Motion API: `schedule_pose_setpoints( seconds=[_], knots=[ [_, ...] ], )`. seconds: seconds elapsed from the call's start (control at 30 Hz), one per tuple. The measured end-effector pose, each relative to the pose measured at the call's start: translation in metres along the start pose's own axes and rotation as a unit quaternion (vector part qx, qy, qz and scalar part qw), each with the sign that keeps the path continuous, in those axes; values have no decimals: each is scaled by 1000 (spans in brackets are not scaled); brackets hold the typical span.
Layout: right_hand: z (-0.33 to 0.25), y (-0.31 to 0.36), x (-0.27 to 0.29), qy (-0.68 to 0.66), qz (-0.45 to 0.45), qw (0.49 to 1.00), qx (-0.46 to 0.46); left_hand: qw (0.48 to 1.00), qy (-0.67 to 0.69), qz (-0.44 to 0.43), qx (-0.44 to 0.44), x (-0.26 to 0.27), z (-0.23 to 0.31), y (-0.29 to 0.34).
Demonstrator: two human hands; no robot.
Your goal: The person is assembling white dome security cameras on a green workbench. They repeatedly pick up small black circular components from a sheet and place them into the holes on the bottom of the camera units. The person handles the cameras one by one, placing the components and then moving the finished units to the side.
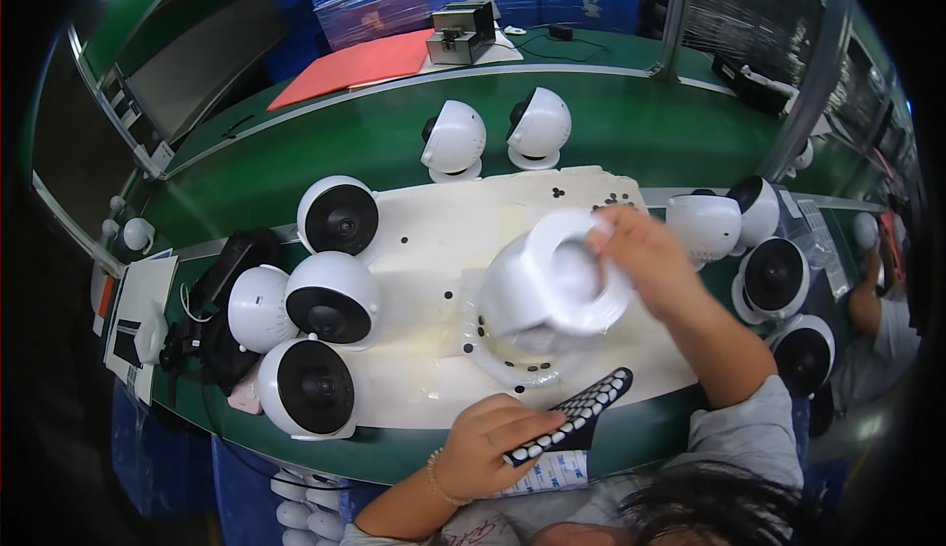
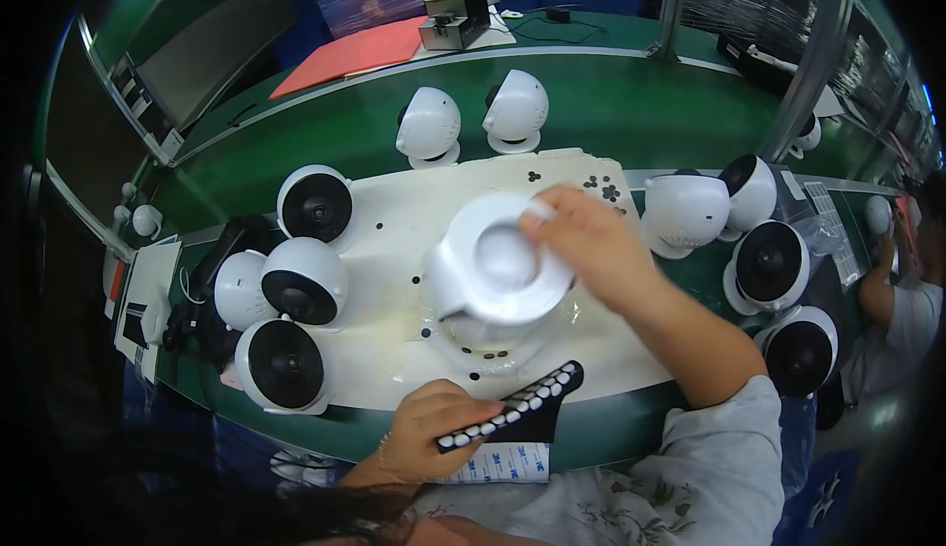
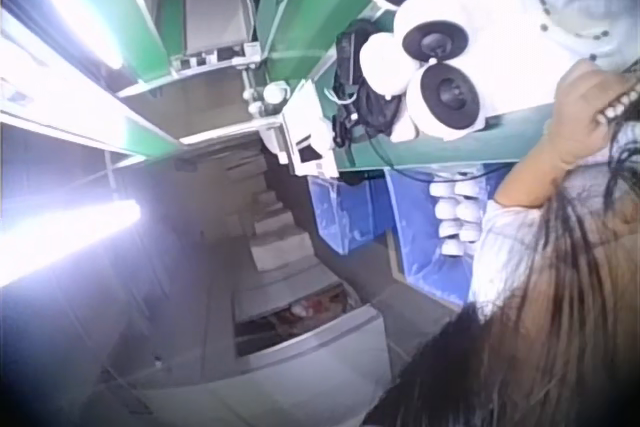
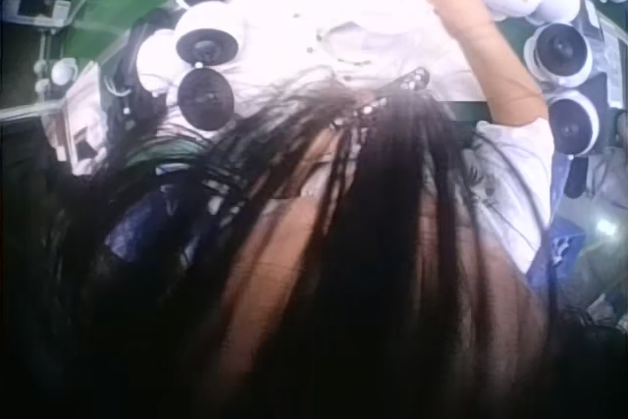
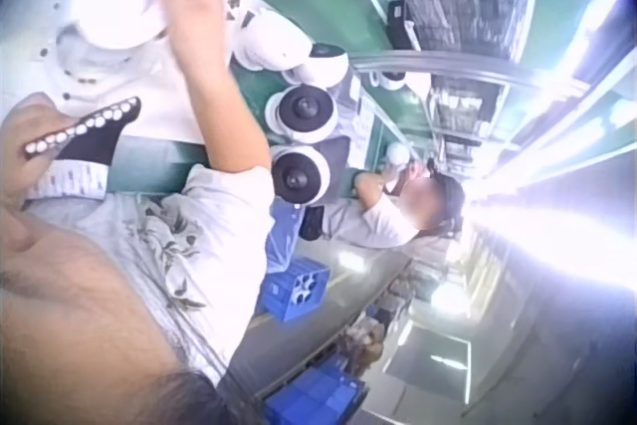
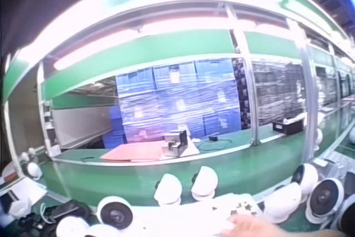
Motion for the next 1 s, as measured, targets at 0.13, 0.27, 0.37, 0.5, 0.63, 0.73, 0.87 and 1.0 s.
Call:
schedule_pose_setpoints(
  seconds=[0.13,0.27,0.37,0.5,0.63,0.73,0.87,1.0],
  knots=[
    [33,16,-21,8,-46,997,-67,998,23,53,33,5,-4,-2],
    [-2,35,-15,235,-20,959,157,990,30,91,108,11,-10,0],
    [-11,69,-19,278,-81,914,283,978,50,111,171,10,-14,5],
    [-5,82,-30,308,-156,886,308,980,48,120,149,7,-14,4],
    [-10,76,-31,282,-184,906,254,988,21,113,106,7,-15,4],
    [-12,73,-31,270,-197,895,296,990,2,120,75,7,-15,4],
    [-20,84,-30,367,-152,801,448,989,6,121,89,6,-18,7],
    [-23,74,-13,234,-152,889,362,987,7,140,78,8,-17,9]
  ],
)
Point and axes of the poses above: each hand's wrist, its own y-axis away from the middle knuckle, its own x-axis out of the back of the hand, z = x × y, the point moved 5 cm from there along -y, towards the middle knuckle, and after that the axes turned 6 degrees about -y, right-handed, at the moved point
